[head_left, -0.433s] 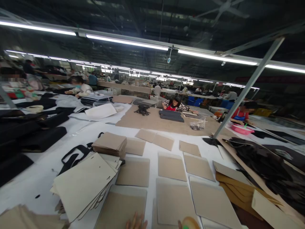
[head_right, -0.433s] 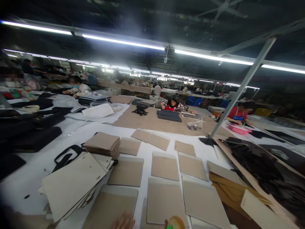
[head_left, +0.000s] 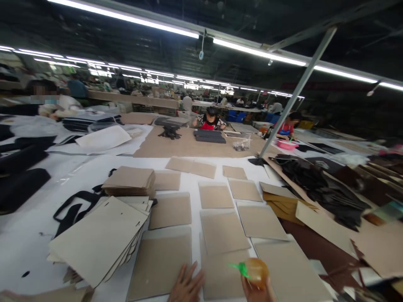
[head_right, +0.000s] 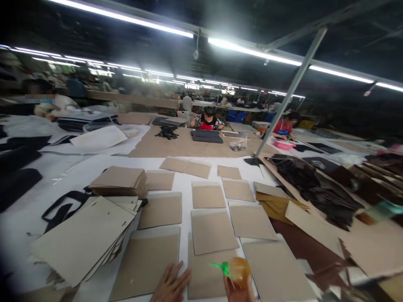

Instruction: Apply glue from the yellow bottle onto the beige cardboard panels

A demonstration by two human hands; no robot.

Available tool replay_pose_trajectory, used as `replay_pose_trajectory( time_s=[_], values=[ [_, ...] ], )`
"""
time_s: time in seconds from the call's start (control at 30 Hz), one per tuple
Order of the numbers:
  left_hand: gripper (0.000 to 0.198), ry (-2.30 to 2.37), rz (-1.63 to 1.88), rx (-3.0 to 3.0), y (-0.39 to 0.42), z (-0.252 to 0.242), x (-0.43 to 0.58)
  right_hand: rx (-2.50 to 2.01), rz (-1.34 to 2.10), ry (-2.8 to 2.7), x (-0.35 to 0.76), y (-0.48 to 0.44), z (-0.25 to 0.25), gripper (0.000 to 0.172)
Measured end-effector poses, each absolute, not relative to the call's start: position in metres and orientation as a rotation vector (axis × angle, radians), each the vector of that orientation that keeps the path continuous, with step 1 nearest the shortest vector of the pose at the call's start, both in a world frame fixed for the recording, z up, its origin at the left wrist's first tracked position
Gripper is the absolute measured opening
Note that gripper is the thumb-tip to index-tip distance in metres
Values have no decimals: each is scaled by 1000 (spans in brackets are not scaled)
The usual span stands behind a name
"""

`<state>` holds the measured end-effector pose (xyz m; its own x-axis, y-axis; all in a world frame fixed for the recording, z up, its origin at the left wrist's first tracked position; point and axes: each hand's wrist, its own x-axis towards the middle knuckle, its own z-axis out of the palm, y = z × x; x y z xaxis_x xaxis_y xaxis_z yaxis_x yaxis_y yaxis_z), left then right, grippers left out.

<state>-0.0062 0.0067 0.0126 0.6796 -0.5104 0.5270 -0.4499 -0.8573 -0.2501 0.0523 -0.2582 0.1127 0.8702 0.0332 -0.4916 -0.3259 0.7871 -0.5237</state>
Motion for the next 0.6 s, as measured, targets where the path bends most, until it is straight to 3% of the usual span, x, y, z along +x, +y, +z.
replay_pose_trajectory(
  time_s=[0.33, 0.47, 0.6],
  values=[
    [66, 1044, -374, -3097, 11, 31, -18, -812, -85, 512, -6, -262, 131, 41],
    [70, 1035, -276, -3183, 12, 35, -19, -851, -75, 556, -20, -263, 122, 36],
    [66, 1013, -209, -3252, 13, 36, -20, -862, -84, 591, -26, -262, 110, 42]
  ],
)
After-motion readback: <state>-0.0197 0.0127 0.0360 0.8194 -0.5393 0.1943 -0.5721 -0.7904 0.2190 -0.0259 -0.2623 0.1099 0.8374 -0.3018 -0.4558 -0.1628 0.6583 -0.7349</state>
